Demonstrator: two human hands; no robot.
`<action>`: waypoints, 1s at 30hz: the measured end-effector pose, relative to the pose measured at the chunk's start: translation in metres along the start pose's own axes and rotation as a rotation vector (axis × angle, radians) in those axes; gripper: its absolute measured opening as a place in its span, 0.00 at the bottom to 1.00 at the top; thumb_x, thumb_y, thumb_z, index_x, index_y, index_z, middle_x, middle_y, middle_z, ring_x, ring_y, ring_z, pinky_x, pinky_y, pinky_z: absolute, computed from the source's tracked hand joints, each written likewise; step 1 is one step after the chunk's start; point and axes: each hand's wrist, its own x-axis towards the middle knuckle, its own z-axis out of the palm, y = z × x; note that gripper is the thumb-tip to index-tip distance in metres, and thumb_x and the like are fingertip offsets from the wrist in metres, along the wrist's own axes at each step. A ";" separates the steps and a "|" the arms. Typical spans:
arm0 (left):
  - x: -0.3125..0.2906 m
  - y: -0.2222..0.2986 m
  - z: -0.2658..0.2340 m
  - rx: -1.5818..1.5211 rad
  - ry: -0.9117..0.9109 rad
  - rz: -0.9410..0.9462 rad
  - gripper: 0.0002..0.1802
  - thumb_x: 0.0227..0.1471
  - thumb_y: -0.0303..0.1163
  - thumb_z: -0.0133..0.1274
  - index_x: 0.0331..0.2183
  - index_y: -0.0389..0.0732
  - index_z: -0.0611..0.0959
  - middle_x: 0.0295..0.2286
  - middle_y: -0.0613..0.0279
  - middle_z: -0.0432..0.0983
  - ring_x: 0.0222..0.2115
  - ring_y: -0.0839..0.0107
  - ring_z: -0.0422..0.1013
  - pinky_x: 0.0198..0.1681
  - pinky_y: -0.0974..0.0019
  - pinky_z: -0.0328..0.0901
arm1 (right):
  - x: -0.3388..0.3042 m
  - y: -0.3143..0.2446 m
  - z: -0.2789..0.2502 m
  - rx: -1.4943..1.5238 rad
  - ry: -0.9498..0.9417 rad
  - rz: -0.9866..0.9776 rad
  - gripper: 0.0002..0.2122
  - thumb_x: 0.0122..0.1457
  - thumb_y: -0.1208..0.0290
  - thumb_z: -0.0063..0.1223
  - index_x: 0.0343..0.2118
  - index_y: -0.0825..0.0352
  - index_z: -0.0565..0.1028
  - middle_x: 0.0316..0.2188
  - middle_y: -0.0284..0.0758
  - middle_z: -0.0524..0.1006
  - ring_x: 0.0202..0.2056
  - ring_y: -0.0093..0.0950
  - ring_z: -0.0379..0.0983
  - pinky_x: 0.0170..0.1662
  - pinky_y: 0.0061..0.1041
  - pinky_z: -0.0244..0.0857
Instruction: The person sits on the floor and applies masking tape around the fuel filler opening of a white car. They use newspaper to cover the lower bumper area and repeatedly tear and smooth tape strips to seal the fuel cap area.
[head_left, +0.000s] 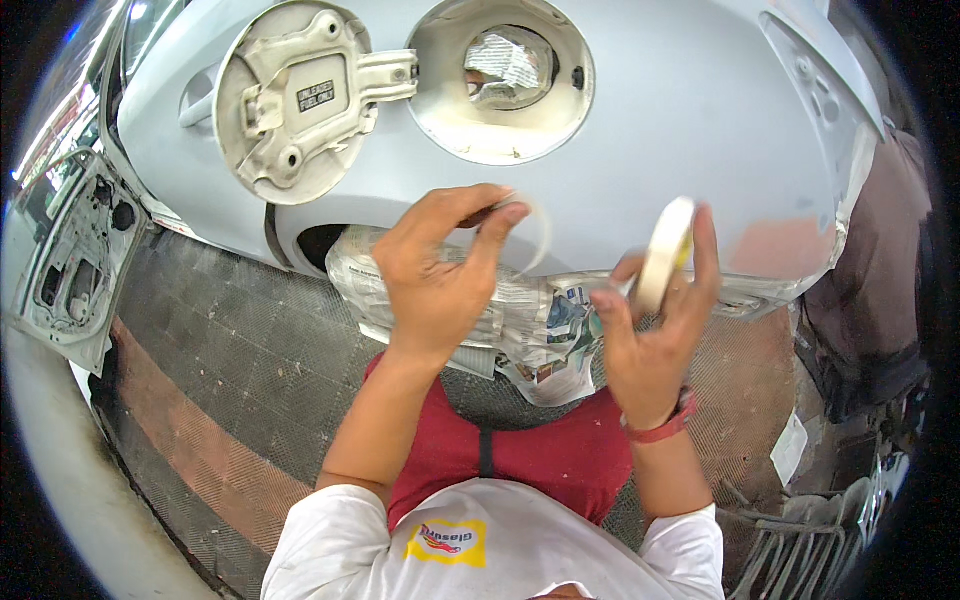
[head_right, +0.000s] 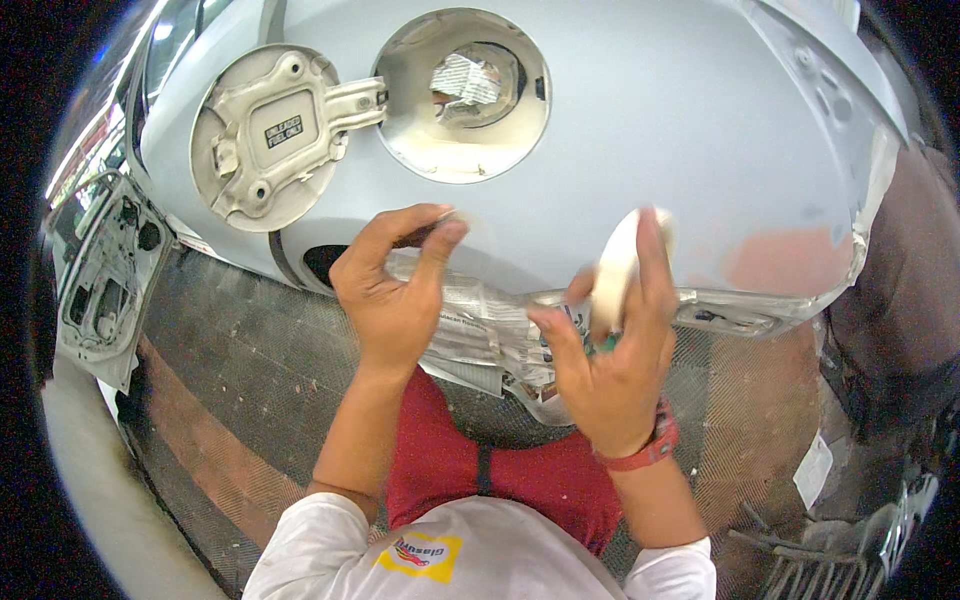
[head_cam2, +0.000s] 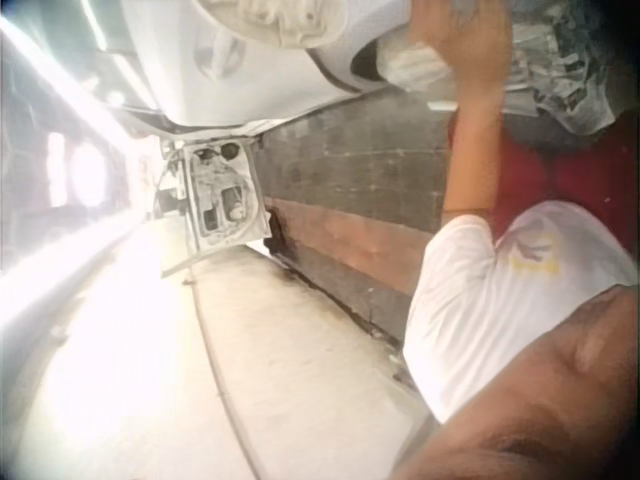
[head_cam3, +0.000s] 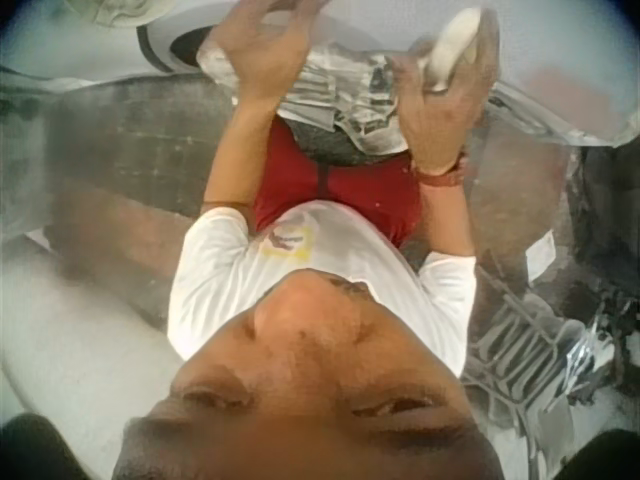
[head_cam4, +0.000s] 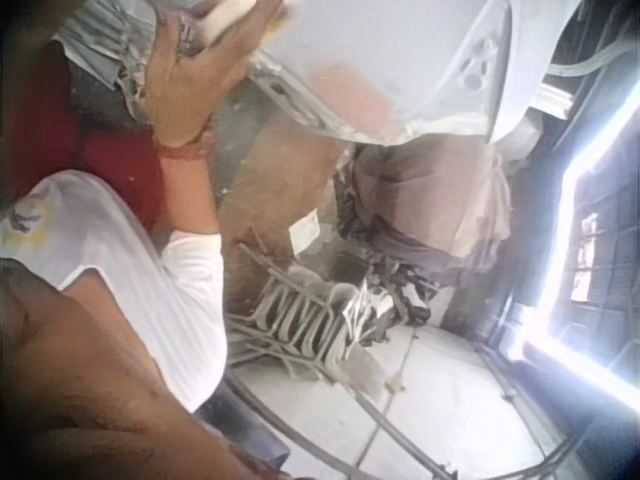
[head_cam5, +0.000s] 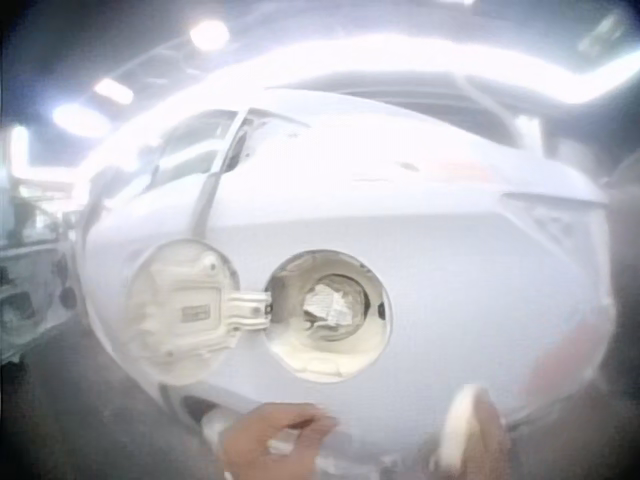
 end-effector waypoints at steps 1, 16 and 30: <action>0.002 0.002 0.005 -0.038 0.023 -0.017 0.09 0.58 0.26 0.75 0.40 0.36 0.93 0.35 0.59 0.91 0.34 0.76 0.83 0.43 0.71 0.75 | 0.017 -0.007 0.000 0.036 -0.053 0.057 0.21 0.60 0.68 0.74 0.55 0.67 0.81 0.44 0.42 0.82 0.43 0.39 0.79 0.48 0.35 0.69; 0.071 -0.041 0.031 0.255 0.108 -0.041 0.12 0.56 0.37 0.75 0.34 0.39 0.92 0.25 0.55 0.88 0.24 0.63 0.85 0.32 0.63 0.75 | 0.164 -0.008 0.068 -0.666 0.003 -0.756 0.10 0.53 0.68 0.72 0.36 0.64 0.84 0.51 0.33 0.75 0.54 0.39 0.70 0.57 0.44 0.62; 0.100 -0.044 0.028 0.548 -0.086 0.125 0.15 0.56 0.32 0.70 0.41 0.38 0.81 0.32 0.48 0.86 0.31 0.46 0.85 0.34 0.44 0.77 | 0.195 0.000 0.076 -0.742 -0.069 -0.917 0.17 0.48 0.68 0.77 0.41 0.64 0.85 0.53 0.30 0.75 0.56 0.38 0.71 0.58 0.45 0.62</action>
